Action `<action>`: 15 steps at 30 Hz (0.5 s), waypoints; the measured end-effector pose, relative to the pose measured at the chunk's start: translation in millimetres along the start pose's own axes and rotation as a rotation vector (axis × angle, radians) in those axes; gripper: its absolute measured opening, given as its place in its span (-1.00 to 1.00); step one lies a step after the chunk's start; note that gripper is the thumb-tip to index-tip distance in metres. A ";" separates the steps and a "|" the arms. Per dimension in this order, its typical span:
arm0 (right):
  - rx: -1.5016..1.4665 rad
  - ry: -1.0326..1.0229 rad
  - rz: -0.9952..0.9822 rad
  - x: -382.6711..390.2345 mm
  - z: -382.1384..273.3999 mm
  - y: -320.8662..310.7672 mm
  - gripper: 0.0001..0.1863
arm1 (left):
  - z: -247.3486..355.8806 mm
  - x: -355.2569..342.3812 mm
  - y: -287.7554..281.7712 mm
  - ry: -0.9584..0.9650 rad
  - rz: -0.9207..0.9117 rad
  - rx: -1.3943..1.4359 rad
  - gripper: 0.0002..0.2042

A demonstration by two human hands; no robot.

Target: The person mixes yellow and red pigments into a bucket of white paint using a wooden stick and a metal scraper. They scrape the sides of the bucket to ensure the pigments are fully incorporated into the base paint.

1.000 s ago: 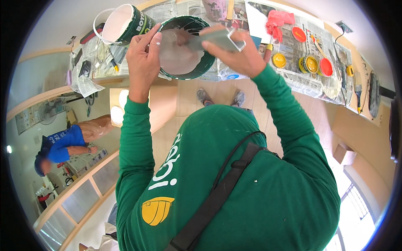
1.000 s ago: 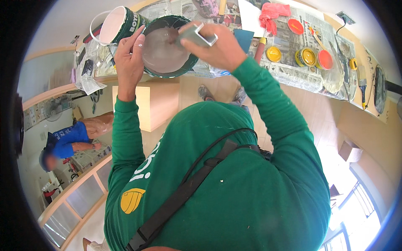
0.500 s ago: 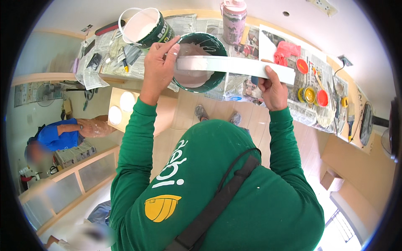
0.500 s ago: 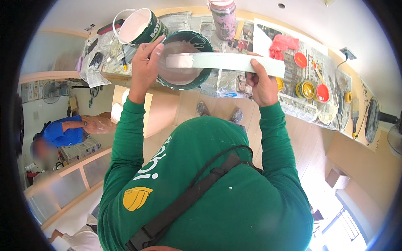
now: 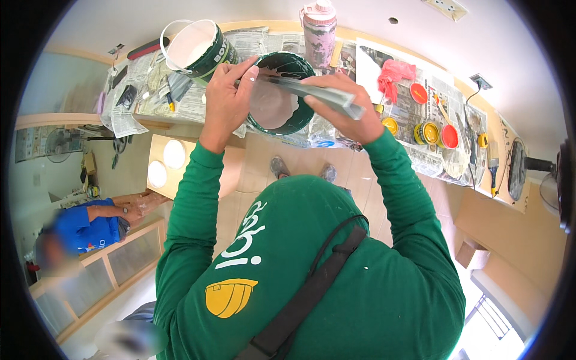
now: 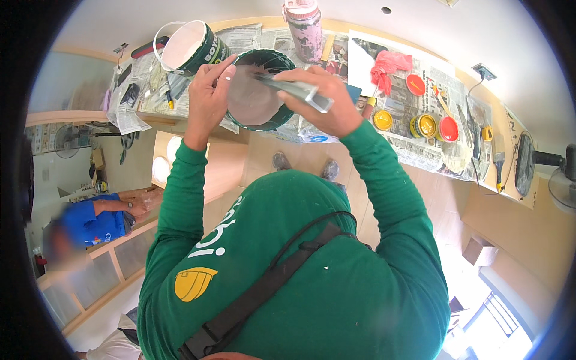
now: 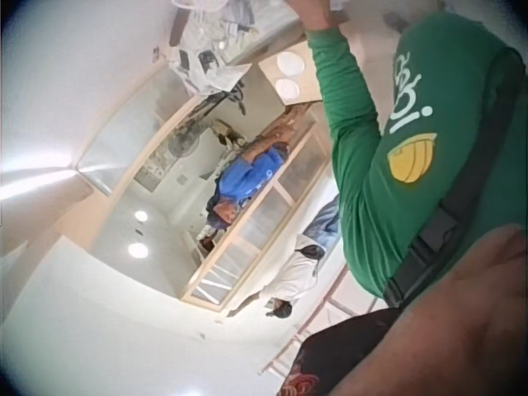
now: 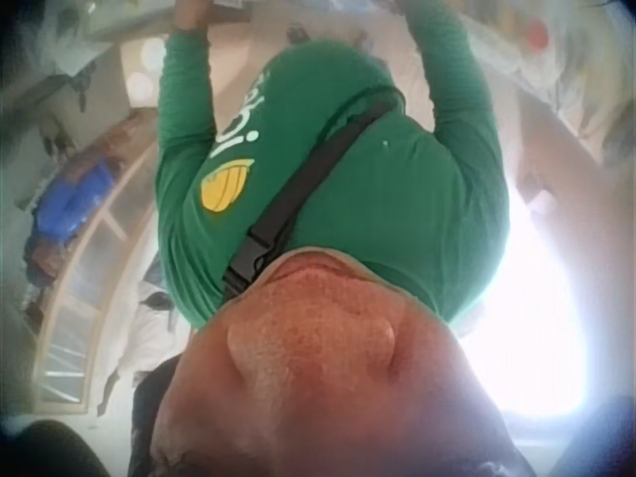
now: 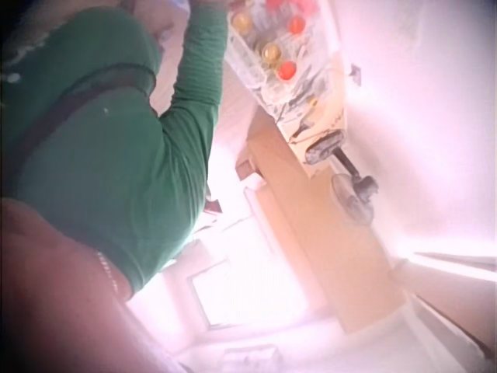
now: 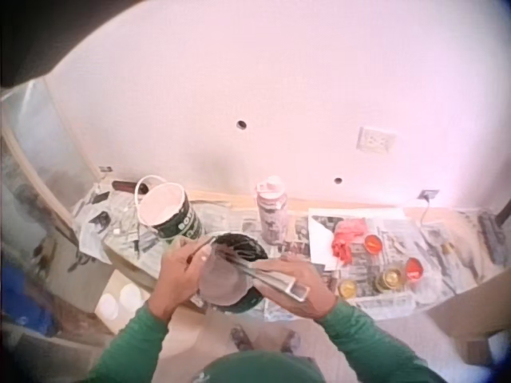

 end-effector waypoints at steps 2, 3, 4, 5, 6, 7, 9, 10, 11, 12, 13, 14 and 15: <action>0.051 -0.044 -0.078 1.2 -6.8 15.1 -0.69 | 0.2 -1.5 4.7 0.008 0.008 0.028 -0.73; -0.004 -0.014 -0.097 12.7 -8.9 21.5 -0.69 | 2.3 -1.8 5.3 0.021 0.016 0.028 -0.73; -0.059 0.016 -0.116 20.4 -11.5 25.6 -0.68 | 5.2 -2.2 5.4 0.035 0.023 0.028 -0.73; 0.004 0.098 -0.201 29.0 -8.5 33.7 -0.68 | 6.3 1.3 4.7 0.039 0.022 0.022 -0.73; -0.072 0.128 -0.149 26.6 -7.7 32.8 -0.68 | 7.1 2.3 4.3 0.049 0.016 0.011 -0.73; -0.146 0.159 -0.094 19.6 -5.0 31.2 -0.68 | 7.2 1.5 4.0 0.061 0.009 0.001 -0.72; -0.144 0.168 -0.052 0.1 -1.6 23.7 -0.67 | 3.8 2.8 3.4 0.068 0.000 -0.011 -0.72; -0.076 0.070 -0.031 -4.4 2.8 19.1 -0.67 | 3.8 4.9 3.2 0.052 -0.003 -0.001 -0.71; -0.005 -0.033 -0.006 -10.7 5.5 14.0 -0.68 | 4.7 3.4 3.5 0.043 -0.004 0.011 -0.71; 0.065 -0.137 0.019 -12.3 3.7 11.7 -0.68 | 4.6 2.1 3.6 0.034 -0.005 0.024 -0.71; -0.044 0.053 0.002 0.2 12.6 13.3 -0.69 | 3.8 1.2 3.4 0.034 -0.007 0.023 -0.71; -0.040 0.073 -0.060 9.2 3.1 20.2 -0.69 | 1.8 1.6 2.1 0.030 -0.006 0.018 -0.71; -0.031 0.094 -0.118 17.4 -6.9 26.9 -0.70 | 0.4 1.8 2.9 0.027 -0.009 0.019 -0.71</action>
Point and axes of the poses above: each hand's wrist, its own x-axis away from the middle knuckle, its own y-axis out of the palm, z = x × y, the point moved 8 cm from there along -x, towards the middle knuckle, and after that the axes turned 11 degrees about z, right-handed, at the moved point
